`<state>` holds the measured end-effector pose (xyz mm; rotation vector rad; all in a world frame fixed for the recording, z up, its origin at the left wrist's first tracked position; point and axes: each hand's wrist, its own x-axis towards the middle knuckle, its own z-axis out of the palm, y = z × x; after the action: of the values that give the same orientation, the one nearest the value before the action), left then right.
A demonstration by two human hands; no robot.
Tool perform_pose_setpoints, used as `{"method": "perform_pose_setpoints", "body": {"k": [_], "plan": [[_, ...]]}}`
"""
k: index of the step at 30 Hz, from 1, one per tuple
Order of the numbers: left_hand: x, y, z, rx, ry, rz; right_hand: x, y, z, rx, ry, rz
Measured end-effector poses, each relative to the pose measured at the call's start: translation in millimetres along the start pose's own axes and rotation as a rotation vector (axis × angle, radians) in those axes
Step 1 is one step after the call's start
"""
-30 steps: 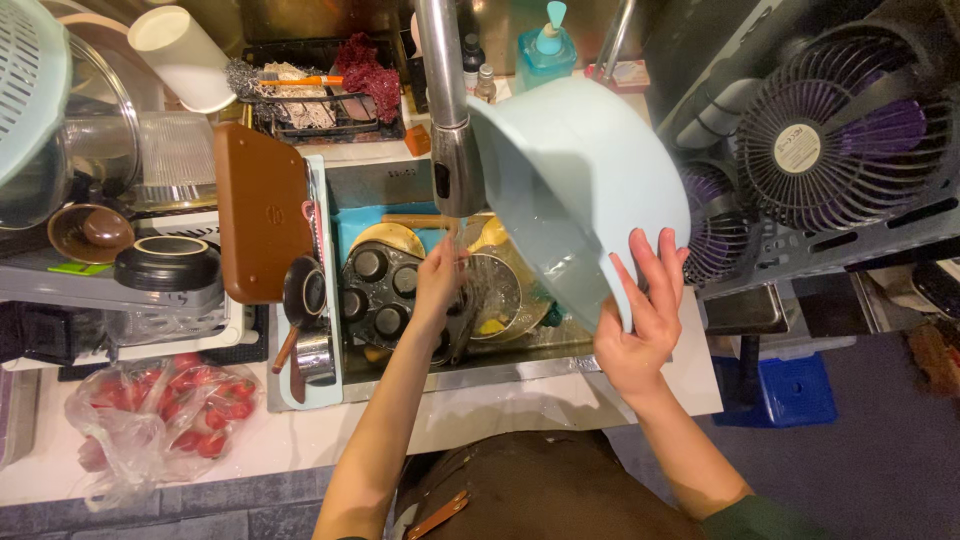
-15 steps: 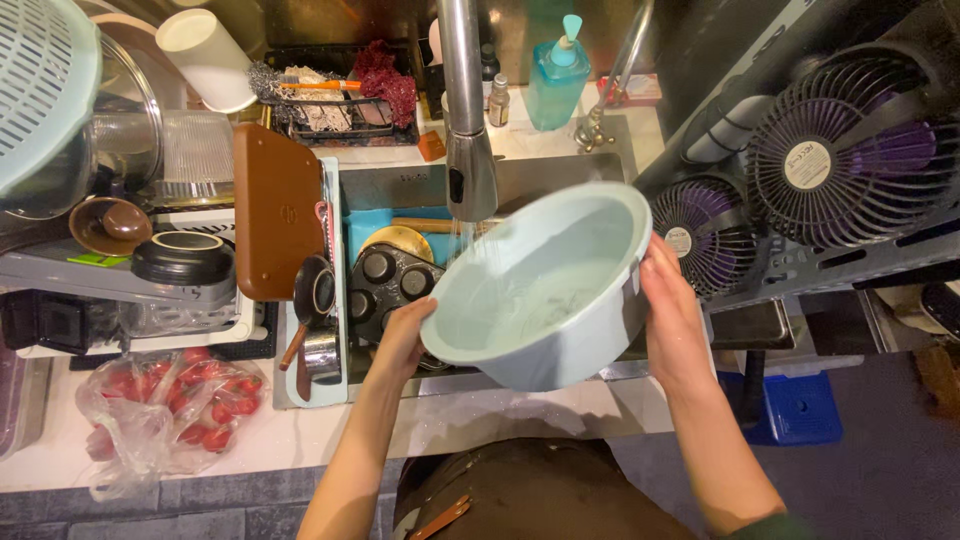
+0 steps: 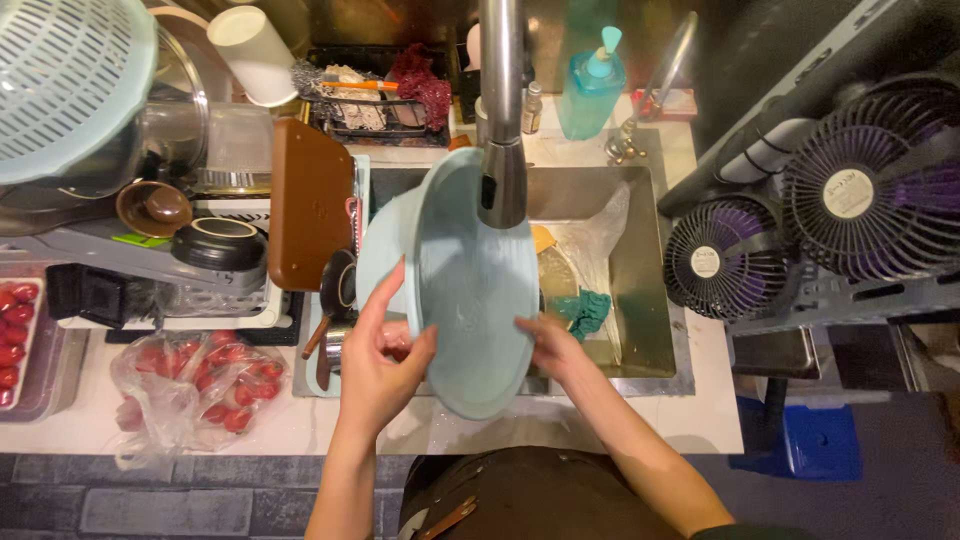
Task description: The person washes a light blue plastic colander and a matching bowl under running water using a red scrubber, then rinses them and places them in a dish rack. They also handle a small brown bowl, a plastic container, and a metal whisk, moving items around the sink and counter area.
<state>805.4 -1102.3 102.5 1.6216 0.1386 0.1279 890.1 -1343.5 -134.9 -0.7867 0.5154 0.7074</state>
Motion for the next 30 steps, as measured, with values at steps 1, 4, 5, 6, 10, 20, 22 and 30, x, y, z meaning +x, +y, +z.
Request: {"method": "perform_pose_setpoints", "body": {"k": [1,4,5,6,10,20,22,30], "plan": [[-4,-7,-7,0.130,0.102,0.060,12,-12,14,0.015,-0.006,-0.044],[-7,-45,-28,0.345,0.344,0.205,32,-53,32,-0.036,0.002,-0.247],[-1,-61,-34,0.298,0.379,0.233,30,-68,34,-0.102,-0.019,-0.364],[6,-76,-38,0.249,0.415,0.262,25,-81,34,-0.152,0.003,-0.448],[37,-119,-43,0.310,0.430,0.318,3,-118,28,-0.218,0.025,-0.701],[42,-58,-17,0.403,0.381,0.562,42,-84,41,-0.722,0.243,-0.378],[33,-41,-15,0.530,0.390,0.623,49,-69,52,-0.721,0.175,-0.379],[4,-19,-23,0.783,0.544,0.833,56,-40,87,-0.665,-0.034,-0.388]]}}
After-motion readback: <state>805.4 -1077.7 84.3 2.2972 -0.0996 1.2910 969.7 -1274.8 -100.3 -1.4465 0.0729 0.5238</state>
